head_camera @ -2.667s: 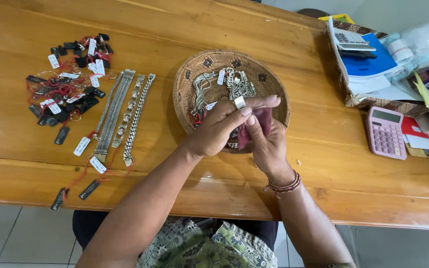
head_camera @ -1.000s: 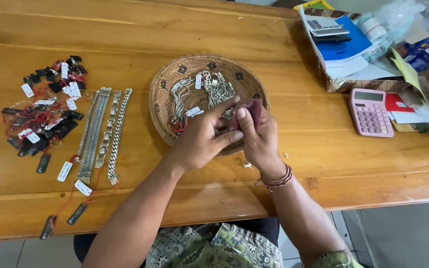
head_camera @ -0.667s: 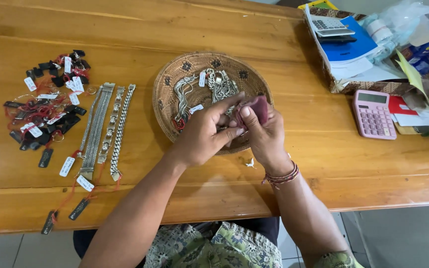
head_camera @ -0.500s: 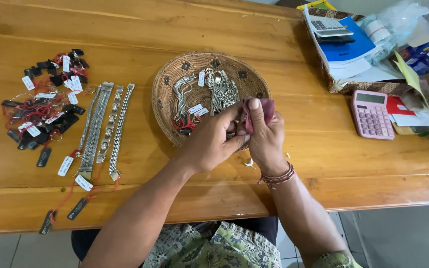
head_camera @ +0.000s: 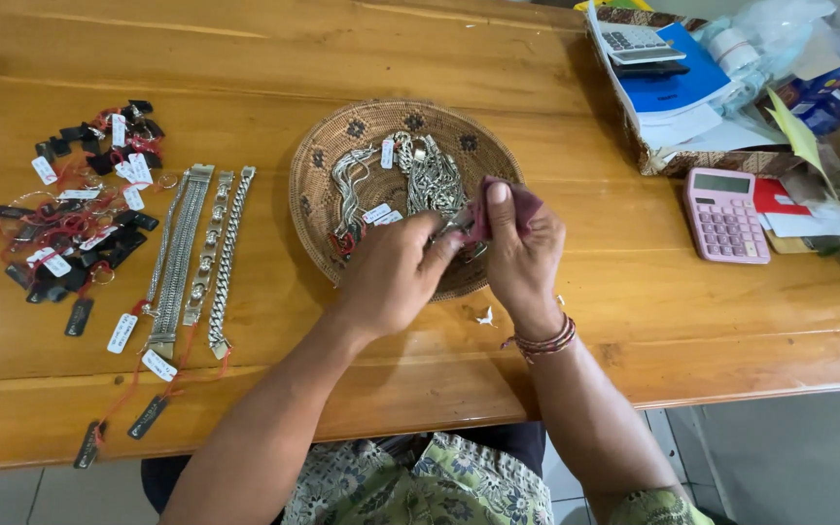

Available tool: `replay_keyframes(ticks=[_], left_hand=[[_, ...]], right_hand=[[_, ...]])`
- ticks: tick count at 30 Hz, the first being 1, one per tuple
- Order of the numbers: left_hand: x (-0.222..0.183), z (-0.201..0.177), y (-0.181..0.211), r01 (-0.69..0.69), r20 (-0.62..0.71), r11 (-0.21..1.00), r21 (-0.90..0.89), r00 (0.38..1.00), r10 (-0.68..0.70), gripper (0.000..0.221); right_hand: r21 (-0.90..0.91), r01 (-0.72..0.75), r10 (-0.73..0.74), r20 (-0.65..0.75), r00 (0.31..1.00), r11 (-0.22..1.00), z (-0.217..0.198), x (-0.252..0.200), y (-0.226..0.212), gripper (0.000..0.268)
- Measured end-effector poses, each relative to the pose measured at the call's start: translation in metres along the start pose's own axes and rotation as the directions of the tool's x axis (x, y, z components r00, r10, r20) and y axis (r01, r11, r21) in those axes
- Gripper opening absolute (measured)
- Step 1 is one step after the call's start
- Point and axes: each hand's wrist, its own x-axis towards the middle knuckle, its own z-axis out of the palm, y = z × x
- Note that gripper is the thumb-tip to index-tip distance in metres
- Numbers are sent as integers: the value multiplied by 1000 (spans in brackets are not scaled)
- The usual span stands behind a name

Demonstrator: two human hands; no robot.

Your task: Polishing silver jewelry chains with a cloth and arranging them on a wooden table for inspection.

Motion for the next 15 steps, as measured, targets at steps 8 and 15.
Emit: replay_keyframes(ticks=[8, 15], left_hand=[[16, 4, -35, -87, -128, 701, -708, 992, -5, 27], [13, -4, -6, -7, 0, 569, -822, 1000, 13, 28]], right_hand=[[197, -52, 28, 122, 992, 979, -15, 6, -11, 21], [189, -79, 10, 342, 940, 979, -9, -5, 3, 26]])
